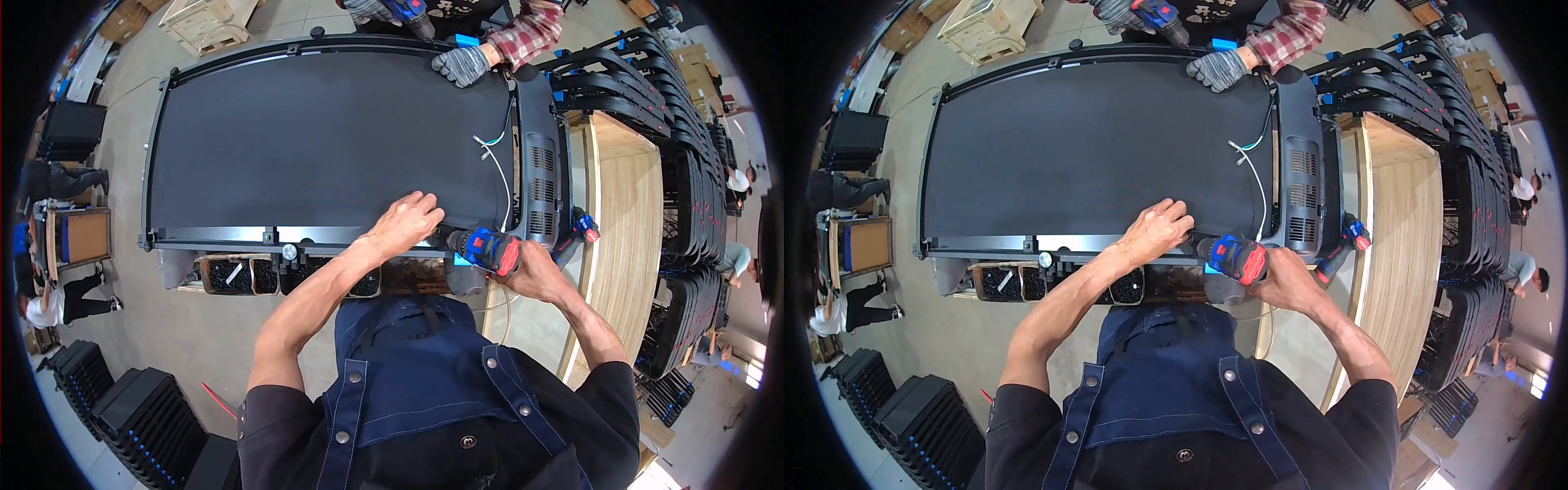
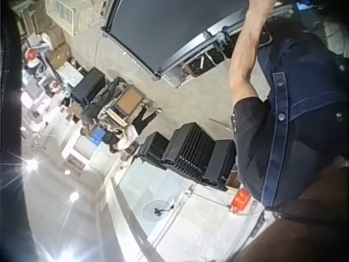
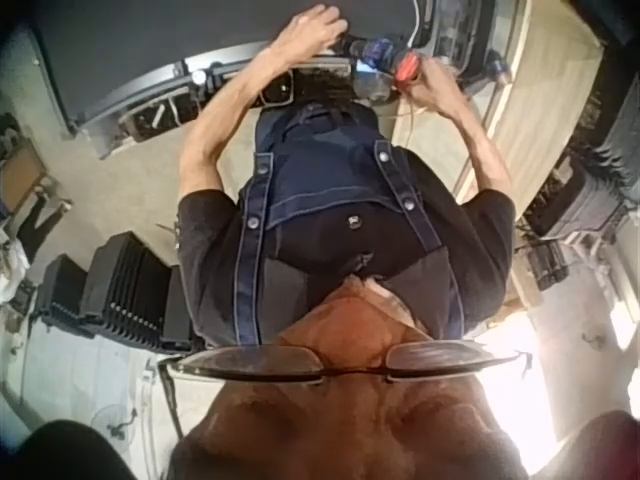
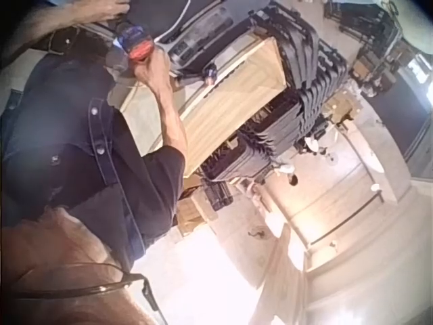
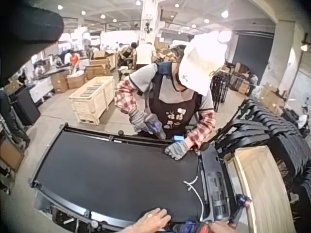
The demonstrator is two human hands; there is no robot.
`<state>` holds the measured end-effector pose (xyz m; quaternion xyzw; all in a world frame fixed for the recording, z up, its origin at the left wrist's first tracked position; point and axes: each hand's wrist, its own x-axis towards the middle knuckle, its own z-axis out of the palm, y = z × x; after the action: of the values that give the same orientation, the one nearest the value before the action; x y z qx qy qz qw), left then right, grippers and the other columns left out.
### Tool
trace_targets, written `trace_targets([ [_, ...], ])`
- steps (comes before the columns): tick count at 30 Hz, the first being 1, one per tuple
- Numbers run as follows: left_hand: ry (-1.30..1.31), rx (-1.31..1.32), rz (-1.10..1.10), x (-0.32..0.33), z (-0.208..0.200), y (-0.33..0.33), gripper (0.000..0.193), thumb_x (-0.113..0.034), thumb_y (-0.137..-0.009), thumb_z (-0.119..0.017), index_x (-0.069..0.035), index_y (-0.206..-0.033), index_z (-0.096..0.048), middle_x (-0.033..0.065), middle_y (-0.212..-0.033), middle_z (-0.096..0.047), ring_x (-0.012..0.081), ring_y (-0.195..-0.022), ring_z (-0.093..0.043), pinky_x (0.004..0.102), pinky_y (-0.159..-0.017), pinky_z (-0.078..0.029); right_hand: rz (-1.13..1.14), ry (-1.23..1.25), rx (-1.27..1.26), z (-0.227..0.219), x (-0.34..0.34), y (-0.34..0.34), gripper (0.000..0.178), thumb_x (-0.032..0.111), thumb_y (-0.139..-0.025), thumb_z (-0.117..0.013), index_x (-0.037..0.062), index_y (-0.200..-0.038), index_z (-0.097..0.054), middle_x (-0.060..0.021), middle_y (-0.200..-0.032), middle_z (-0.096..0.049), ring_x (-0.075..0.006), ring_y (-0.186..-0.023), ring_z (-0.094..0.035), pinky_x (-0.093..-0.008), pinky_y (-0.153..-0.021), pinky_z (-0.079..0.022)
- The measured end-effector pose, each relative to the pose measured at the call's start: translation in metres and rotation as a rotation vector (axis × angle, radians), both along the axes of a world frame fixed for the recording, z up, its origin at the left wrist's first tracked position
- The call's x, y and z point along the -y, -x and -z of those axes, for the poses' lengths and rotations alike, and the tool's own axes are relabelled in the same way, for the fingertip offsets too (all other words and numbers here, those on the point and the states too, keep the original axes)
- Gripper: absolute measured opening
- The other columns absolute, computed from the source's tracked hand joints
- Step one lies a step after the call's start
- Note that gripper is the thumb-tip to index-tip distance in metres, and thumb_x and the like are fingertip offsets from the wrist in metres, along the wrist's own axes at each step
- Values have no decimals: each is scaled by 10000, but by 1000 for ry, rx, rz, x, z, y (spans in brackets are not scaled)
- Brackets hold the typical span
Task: Assembling components of a treadmill using power tools in a factory setting.
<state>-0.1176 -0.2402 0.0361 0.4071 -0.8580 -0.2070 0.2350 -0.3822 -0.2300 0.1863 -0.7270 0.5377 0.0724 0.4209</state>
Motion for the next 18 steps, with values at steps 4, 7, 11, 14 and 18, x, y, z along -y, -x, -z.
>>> trace_targets([
  [4, 24, -12, -5, 1, -2, 0, 143, -104, -817, -711, -40, -871, -595, 119, -927, -552, 314, -911, -601, 429, -782, -564, -30, -14, 12, -2, 4, -4, 355, 134, -732, -762, 7, -1043, -648, -235, -823, -684, -453, -836, -661, -474, -737, -520],
  [7, 32, 2, 5, 2, -6, 0, 104, -100, -827, -686, -33, -845, -609, 121, -912, -566, 303, -892, -613, 418, -760, -576, -80, 10, -30, -5, 7, -10, 338, 122, -733, -755, 5, -1032, -647, -232, -827, -689, -451, -836, -665, -486, -730, -520],
  [11, 63, -29, -3, 2, 2, 1, 169, -101, -791, -717, -43, -861, -575, 121, -940, -548, 328, -911, -592, 446, -787, -555, -202, 137, -135, -16, 10, -33, 320, 93, -727, -741, 3, -1020, -652, -215, -827, -703, -430, -825, -682, -496, -710, -531],
  [14, 78, -63, 5, 2, 7, 1, 143, -93, -798, -703, -39, -840, -576, 123, -924, -550, 328, -892, -598, 446, -767, -556, -335, 180, -178, -25, 12, -50, 314, 66, -719, -723, 11, -1021, -656, -212, -839, -708, -407, -820, -692, -490, -697, -541],
  [18, 56, -95, 16, 1, 2, -1, 130, -90, -792, -697, -37, -816, -581, 119, -906, -552, 324, -884, -604, 440, -755, -556, -445, 161, -229, -31, 14, -62, 369, 59, -705, -737, 11, -1054, -627, -187, -899, -703, -393, -815, -700, -476, -683, -551],
])
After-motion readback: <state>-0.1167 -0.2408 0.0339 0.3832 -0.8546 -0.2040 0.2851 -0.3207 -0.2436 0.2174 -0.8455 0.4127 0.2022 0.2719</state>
